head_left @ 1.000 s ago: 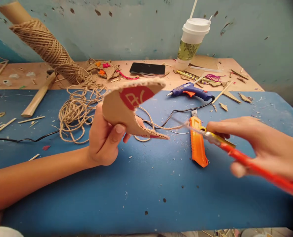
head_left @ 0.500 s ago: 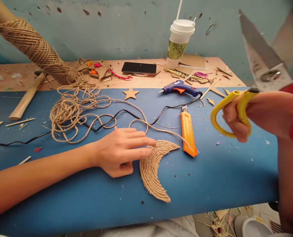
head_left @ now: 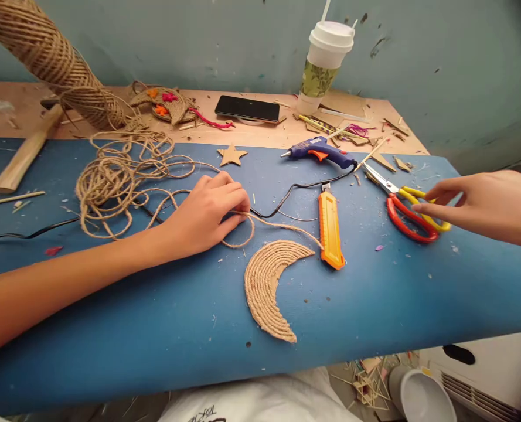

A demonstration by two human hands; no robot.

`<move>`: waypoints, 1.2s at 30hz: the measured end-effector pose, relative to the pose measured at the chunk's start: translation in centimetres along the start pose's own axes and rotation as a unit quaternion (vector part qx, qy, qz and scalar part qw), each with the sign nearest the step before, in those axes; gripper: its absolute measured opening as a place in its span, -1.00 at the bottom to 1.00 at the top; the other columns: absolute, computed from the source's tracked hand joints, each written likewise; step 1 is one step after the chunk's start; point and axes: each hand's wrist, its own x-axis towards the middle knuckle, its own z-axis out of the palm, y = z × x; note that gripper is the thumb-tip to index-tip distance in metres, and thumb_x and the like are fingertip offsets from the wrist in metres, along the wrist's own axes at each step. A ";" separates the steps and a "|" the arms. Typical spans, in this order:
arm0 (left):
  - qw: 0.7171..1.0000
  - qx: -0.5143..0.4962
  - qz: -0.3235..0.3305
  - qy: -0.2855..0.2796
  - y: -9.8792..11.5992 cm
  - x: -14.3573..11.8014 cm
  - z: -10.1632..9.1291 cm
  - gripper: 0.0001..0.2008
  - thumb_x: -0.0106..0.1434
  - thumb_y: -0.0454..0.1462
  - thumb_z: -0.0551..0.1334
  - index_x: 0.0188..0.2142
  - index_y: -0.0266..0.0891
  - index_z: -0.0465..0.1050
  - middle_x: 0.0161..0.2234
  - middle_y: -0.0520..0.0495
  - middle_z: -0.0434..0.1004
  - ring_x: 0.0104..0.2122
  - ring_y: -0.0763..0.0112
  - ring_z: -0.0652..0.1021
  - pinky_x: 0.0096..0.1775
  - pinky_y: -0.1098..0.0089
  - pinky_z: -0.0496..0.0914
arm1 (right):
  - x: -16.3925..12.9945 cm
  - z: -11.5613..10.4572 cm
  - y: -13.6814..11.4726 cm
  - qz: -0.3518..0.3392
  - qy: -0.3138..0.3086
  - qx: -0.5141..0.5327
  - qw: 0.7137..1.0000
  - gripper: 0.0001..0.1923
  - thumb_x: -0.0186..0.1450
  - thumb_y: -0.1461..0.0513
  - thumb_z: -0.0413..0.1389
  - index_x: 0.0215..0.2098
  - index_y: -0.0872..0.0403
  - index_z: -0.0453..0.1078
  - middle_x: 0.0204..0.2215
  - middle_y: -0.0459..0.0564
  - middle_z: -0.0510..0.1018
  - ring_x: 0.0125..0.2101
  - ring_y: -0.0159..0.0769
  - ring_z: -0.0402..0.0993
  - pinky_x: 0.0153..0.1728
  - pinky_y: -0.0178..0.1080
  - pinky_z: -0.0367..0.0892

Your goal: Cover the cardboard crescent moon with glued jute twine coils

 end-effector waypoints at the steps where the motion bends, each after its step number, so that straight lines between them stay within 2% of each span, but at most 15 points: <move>1: 1.000 -0.022 -0.017 -0.010 0.1 0.2 -0.4 -0.87 0.49 -0.28 0.19 -0.25 -0.19 0.42 -0.20 -0.07 0.60 -0.04 0.15 0.48 0.02 0.15 0.27 | -0.1 -0.8 -1.2 0.048 -0.052 -0.039 0.997 -0.39 0.09 -0.43 0.32 -0.31 -0.15 0.67 -0.39 0.04 0.70 -0.51 -0.24 0.35 -0.36 -0.10 0.04; 3: 0.995 -0.079 -0.063 -0.007 0.5 0.7 -1.6 -0.85 0.43 -0.18 0.26 -0.26 -0.17 0.47 -0.21 -0.05 0.61 -0.07 0.17 0.51 0.00 0.17 0.32 | 0.2 -2.6 -4.9 0.036 -0.032 -0.032 0.998 -0.54 0.34 -0.26 0.18 -0.10 -0.17 0.62 -0.11 0.00 0.74 -0.24 -0.11 0.51 -0.29 -0.09 0.14; 5: 0.985 -0.131 -0.114 0.019 0.5 1.2 -3.0 -0.80 0.37 -0.09 0.31 -0.27 -0.16 0.54 -0.23 -0.03 0.63 -0.13 0.22 0.54 -0.04 0.21 0.36 | 1.2 -4.0 -9.3 -0.019 0.020 0.008 1.000 -0.46 0.45 -0.26 0.01 0.03 -0.11 0.55 0.01 0.04 0.71 -0.07 -0.04 0.53 -0.26 -0.09 0.12; 7: 0.976 -0.156 -0.145 0.053 -0.1 1.6 -4.6 -0.74 0.36 -0.05 0.30 -0.29 -0.18 0.58 -0.25 -0.01 0.66 -0.16 0.26 0.56 -0.04 0.21 0.38 | 3.1 -4.4 -13.0 -0.069 0.008 0.049 0.996 -0.30 0.47 -0.32 -0.08 0.14 -0.01 0.51 0.08 0.16 0.68 0.00 0.03 0.52 -0.23 -0.09 0.14; 11: 0.970 -0.100 -0.172 0.136 -3.1 1.6 -7.5 -0.62 0.38 -0.04 0.17 -0.48 -0.20 0.42 -0.46 0.01 0.49 -0.33 0.33 0.49 -0.14 0.18 0.37 | 7.2 -3.2 -16.9 -0.101 -0.032 0.033 0.994 -0.26 0.41 -0.35 0.06 -0.10 0.14 0.60 -0.18 0.28 0.67 -0.13 0.06 0.54 -0.22 -0.08 0.25; 13: 0.969 -0.047 -0.185 0.155 -4.1 0.8 -8.3 -0.63 0.35 -0.03 0.20 -0.50 -0.19 0.38 -0.50 0.02 0.41 -0.34 0.32 0.46 -0.10 0.13 0.37 | 8.3 -2.5 -17.4 -0.092 -0.023 0.041 0.995 -0.34 0.41 -0.26 0.13 -0.16 0.18 0.61 -0.26 0.27 0.64 -0.20 0.01 0.53 -0.22 -0.09 0.27; 14: 0.972 -0.017 -0.183 0.149 -4.0 0.2 -8.4 -0.67 0.33 -0.03 0.26 -0.43 -0.20 0.46 -0.42 0.02 0.49 -0.24 0.26 0.51 0.01 0.07 0.38 | 8.6 -2.3 -17.5 -0.085 -0.015 0.063 0.994 -0.38 0.41 -0.22 0.16 -0.17 0.20 0.61 -0.30 0.24 0.63 -0.23 -0.03 0.52 -0.22 -0.10 0.28; 16: 0.977 0.055 -0.154 0.137 -2.3 -1.3 -7.7 -0.67 0.33 -0.05 0.34 -0.05 -0.21 0.57 -0.01 -0.03 0.63 0.16 0.01 0.47 0.30 -0.10 0.24 | 8.6 -2.3 -17.4 -0.078 -0.007 0.142 0.987 -0.44 0.42 -0.12 0.20 -0.15 0.25 0.61 -0.37 0.15 0.60 -0.31 -0.18 0.46 -0.21 -0.14 0.30; 18: 0.980 0.182 -0.057 0.053 1.0 -3.1 -6.0 -0.44 0.41 -0.07 0.26 0.29 -0.33 0.42 0.37 -0.32 0.43 0.36 -0.25 0.35 0.32 -0.29 0.18 | 7.9 -2.7 -17.1 -0.073 0.017 0.227 0.971 -0.49 0.39 -0.05 0.27 -0.16 0.32 0.60 -0.43 0.06 0.55 -0.37 -0.34 0.35 -0.22 -0.17 0.28; 20: 0.986 0.161 0.029 -0.013 4.8 -4.8 -3.5 -0.30 0.44 0.01 0.25 0.38 -0.40 0.30 0.42 -0.45 0.37 0.35 -0.23 0.41 0.29 -0.26 0.24 | 6.7 -3.3 -16.8 -0.057 0.068 0.278 0.956 -0.53 0.36 0.02 0.33 -0.11 0.34 0.59 -0.40 0.00 0.54 -0.39 -0.43 0.25 -0.24 -0.19 0.24; 22: 0.989 0.107 0.076 -0.062 8.0 -6.0 -1.1 0.00 0.38 0.29 0.24 0.48 -0.41 0.15 0.49 -0.48 0.27 0.41 -0.22 0.37 0.33 -0.23 0.20 | 5.1 -3.9 -16.4 -0.046 0.132 0.307 0.941 -0.55 0.31 0.07 0.38 -0.04 0.28 0.57 -0.31 -0.01 0.56 -0.38 -0.46 0.21 -0.24 -0.20 0.20; 25: 0.991 0.071 0.065 -0.090 10.3 -6.4 1.3 0.27 0.28 0.48 0.20 0.56 -0.43 -0.07 0.57 -0.52 0.11 0.52 -0.25 0.23 0.43 -0.30 0.05 | 1.9 -4.3 -15.9 -0.095 0.223 0.336 0.910 -0.64 0.22 0.14 0.42 -0.11 0.14 0.54 -0.28 -0.05 0.53 -0.36 -0.43 0.18 -0.27 -0.21 0.16; 28: 0.993 0.032 0.042 -0.104 10.1 -5.8 2.3 0.28 0.28 0.44 0.25 0.59 -0.38 -0.19 0.59 -0.50 0.03 0.55 -0.24 0.20 0.48 -0.32 0.03 | -1.5 -4.2 -15.4 -0.158 0.279 0.349 0.881 -0.74 0.18 0.19 0.38 -0.25 0.06 0.44 -0.38 -0.10 0.43 -0.39 -0.40 0.14 -0.32 -0.20 0.11; 31: 0.993 0.004 0.043 -0.108 8.5 -4.7 2.3 0.22 0.32 0.32 0.33 0.60 -0.32 -0.22 0.58 -0.47 0.08 0.55 -0.21 0.22 0.52 -0.30 0.00 | -4.0 -3.7 -14.9 -0.188 0.279 0.366 0.868 -0.77 0.15 0.24 0.37 -0.27 0.03 0.45 -0.42 -0.12 0.42 -0.45 -0.40 0.16 -0.39 -0.18 0.11; 36: 0.980 -0.033 0.131 -0.146 4.3 -2.3 0.7 0.25 0.27 0.30 0.43 0.60 -0.29 -0.14 0.52 -0.47 0.22 0.52 -0.20 0.27 0.54 -0.14 0.11 | -5.4 -1.9 -14.5 -0.236 0.279 0.362 0.858 -0.56 0.15 0.26 0.34 0.02 -0.04 0.60 -0.49 -0.16 0.42 -0.54 -0.40 0.19 -0.46 -0.18 0.20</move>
